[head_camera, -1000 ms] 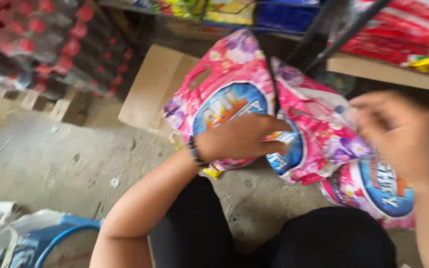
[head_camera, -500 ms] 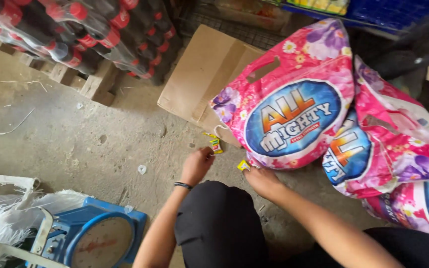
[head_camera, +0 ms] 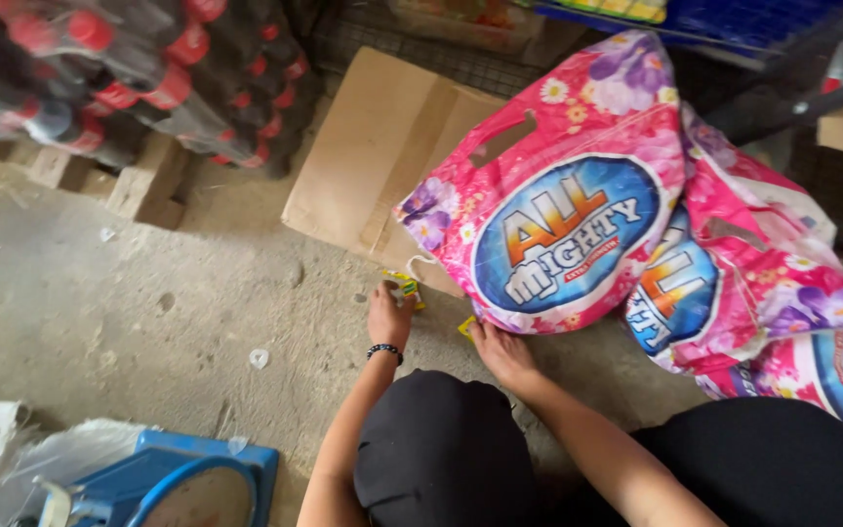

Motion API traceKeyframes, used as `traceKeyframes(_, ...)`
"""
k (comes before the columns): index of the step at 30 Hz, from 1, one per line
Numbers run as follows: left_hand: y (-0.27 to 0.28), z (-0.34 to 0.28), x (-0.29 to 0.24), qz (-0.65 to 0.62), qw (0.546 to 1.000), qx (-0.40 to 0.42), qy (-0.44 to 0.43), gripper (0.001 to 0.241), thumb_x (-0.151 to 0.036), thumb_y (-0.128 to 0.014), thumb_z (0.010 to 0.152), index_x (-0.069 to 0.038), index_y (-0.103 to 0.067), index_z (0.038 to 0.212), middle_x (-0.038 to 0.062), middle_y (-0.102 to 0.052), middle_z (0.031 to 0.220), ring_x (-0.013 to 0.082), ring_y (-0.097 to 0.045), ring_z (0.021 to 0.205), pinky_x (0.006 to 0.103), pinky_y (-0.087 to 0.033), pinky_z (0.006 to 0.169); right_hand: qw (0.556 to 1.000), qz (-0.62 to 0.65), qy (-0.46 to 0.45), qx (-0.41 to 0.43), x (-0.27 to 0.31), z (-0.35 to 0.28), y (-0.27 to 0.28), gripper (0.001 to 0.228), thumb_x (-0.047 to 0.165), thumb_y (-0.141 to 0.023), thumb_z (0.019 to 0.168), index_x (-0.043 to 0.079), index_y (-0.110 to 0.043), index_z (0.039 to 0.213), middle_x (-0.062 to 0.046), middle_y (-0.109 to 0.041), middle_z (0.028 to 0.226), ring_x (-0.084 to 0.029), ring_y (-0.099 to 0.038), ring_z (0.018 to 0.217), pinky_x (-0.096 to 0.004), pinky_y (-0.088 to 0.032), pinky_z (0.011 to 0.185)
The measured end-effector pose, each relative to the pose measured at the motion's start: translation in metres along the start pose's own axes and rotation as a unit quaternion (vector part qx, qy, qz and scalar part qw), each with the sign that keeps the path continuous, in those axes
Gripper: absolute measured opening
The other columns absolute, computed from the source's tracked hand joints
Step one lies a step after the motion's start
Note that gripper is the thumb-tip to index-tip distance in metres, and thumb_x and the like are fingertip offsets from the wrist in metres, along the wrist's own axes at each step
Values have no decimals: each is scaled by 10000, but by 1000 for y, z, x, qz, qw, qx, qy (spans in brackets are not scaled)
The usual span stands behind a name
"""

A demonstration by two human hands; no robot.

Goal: Sort small seasoning packets from bags on the floor and place them onto retail shelving units.

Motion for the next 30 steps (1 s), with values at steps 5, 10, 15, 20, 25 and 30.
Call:
traceKeyframes(5, -10, -5, 1, 10, 999, -21, -35, 363, -283, -813, 809, -102, -618, 1056, 144, -662, 1058, 334, -659, 940, 471, -531, 776, 992, -97, 22, 76, 4, -11, 6, 340, 359, -414, 1053, 178, -500, 1328, -230, -639, 1198, -397, -674, 1025, -545, -540, 873)
traceKeyframes(10, -19, -6, -4, -57, 998, -1, -28, 435, -275, -802, 823, -86, -573, 1140, 116, -697, 983, 333, -662, 941, 466, -514, 776, 975, -166, 138, 57, 9, -19, 8, 249, 197, -500, 976, 154, -511, 1220, -179, -540, 1147, -390, -635, 1049, -515, -573, 716)
traceKeyframes(15, -27, 6, 7, -40, 998, -27, -42, 411, -269, -842, 778, -88, -612, 1066, 134, -674, 993, 339, -666, 905, 450, -523, 783, 978, -155, 123, 69, -6, -24, -2, 194, 162, -502, 969, 82, -576, 1130, -179, -571, 1173, -369, -666, 1030, -514, -569, 758)
traceKeyframes(20, -33, -1, 2, -10, 995, -34, -96, 380, -265, -846, 794, -65, -615, 1021, 139, -693, 965, 354, -667, 890, 462, -528, 755, 981, -138, 87, 100, -12, -25, -6, 228, 171, -465, 978, 54, -616, 1103, -208, -599, 1196, -412, -677, 994, -549, -559, 781)
traceKeyframes(25, -43, -12, 27, -105, 992, 23, -69, 468, -220, -842, 729, -67, -612, 1107, 122, -749, 843, 283, -721, 733, 419, -547, 647, 969, -119, 135, 170, 16, -47, 38, 321, 302, -525, 966, 39, -633, 1115, -253, -626, 1169, -439, -684, 984, -554, -541, 835)
traceKeyframes(30, 7, -26, 8, -64, 946, 312, -68, 312, -269, -872, 829, -43, -714, 975, 67, -749, 798, 154, -680, 709, 317, -513, 612, 967, 36, 108, 227, 33, -77, 133, 387, 373, -498, 1024, 38, -683, 970, -231, -685, 943, -404, -686, 921, -529, -532, 820)
Point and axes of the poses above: each hand's wrist, its own z-axis towards the middle knuckle, its own y-axis out of the back of the hand, x = y × z, the point moved 1 cm from there along z, towards the middle knuckle
